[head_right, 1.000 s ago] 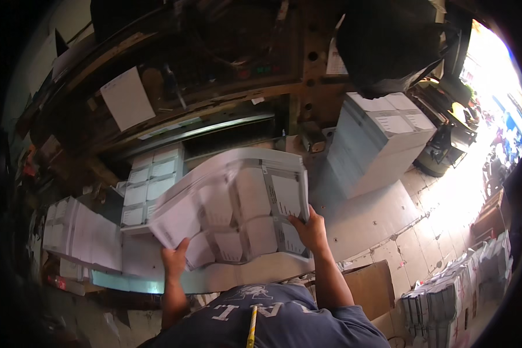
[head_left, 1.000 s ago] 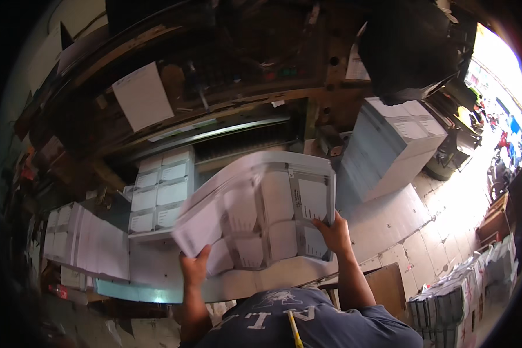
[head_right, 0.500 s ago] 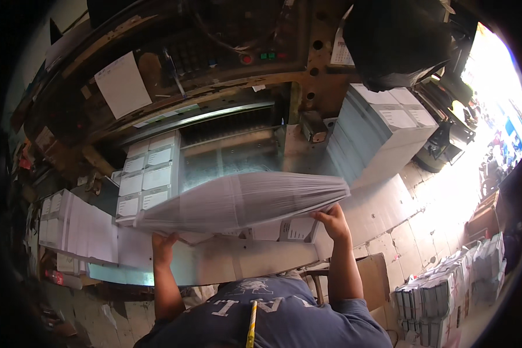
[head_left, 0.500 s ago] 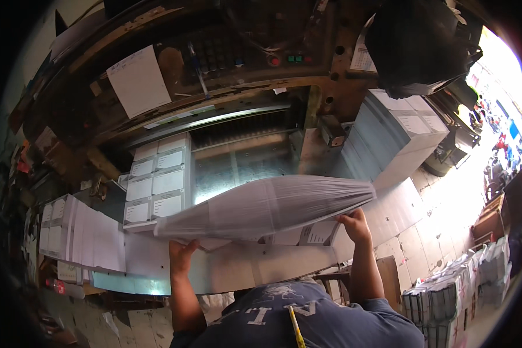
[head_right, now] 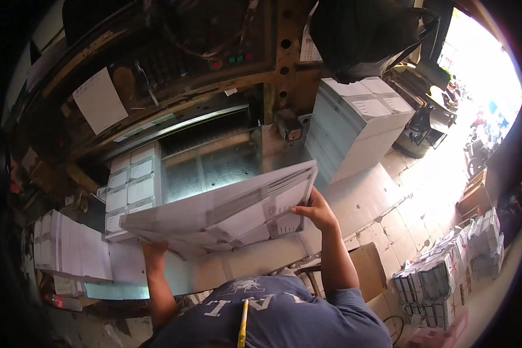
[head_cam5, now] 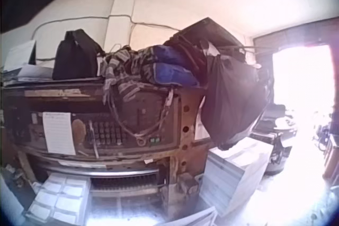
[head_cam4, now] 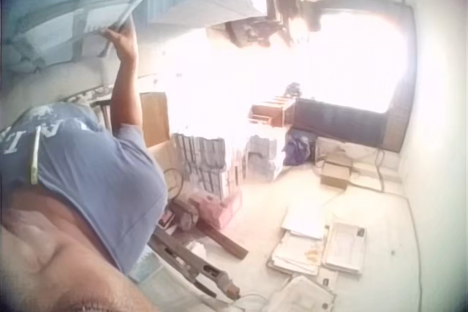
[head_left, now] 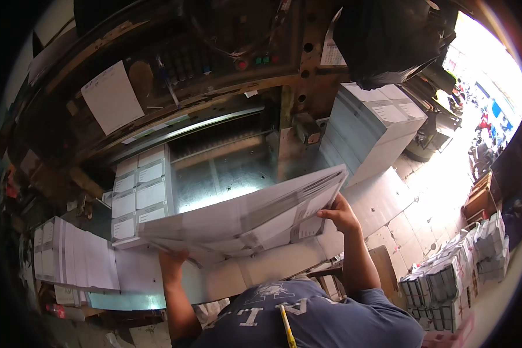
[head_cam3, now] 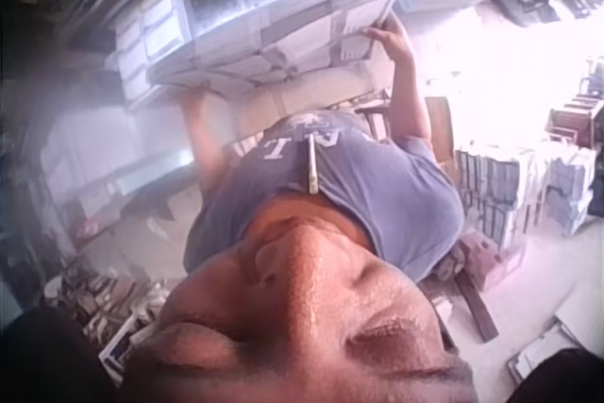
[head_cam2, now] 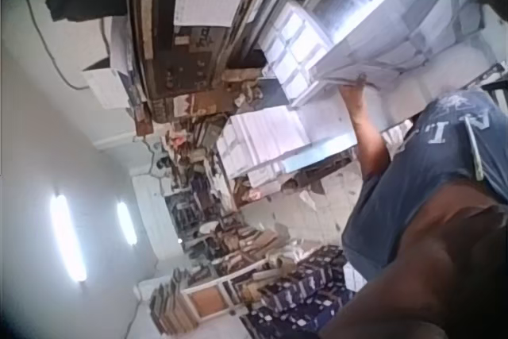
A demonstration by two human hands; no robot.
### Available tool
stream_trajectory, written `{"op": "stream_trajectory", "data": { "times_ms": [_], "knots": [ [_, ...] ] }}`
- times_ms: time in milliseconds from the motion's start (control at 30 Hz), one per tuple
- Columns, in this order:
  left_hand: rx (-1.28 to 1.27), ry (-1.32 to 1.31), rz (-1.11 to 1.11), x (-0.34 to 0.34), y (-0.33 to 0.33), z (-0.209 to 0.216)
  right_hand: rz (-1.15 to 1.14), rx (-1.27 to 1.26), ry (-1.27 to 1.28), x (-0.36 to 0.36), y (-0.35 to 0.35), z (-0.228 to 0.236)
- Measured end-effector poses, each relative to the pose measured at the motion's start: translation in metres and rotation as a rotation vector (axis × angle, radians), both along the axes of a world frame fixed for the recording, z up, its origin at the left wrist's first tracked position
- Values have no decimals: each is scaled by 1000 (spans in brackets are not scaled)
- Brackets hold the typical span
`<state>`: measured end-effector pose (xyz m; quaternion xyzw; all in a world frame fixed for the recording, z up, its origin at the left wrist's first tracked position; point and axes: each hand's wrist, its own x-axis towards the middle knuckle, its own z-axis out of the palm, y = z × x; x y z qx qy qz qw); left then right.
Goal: The person picks up a stack of printed paper, fans through the sheets by hand, and taps the stack against the surface of a machine to align the edges.
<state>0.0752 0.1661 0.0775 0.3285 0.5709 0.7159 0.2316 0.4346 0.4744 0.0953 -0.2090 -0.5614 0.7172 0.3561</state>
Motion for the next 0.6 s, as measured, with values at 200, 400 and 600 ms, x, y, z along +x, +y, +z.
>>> {"op": "stream_trajectory", "data": {
  "times_ms": [200,400,600],
  "knots": [
    [67,73,93,-8,-25,-42,-116,10,215,-13,-21,2],
    [139,3,128,-10,5,-28,-78,17,7,-22,-3,-23],
    [100,37,36,-9,-8,-32,-119,-87,-31,-14,-11,-3]
  ]
}}
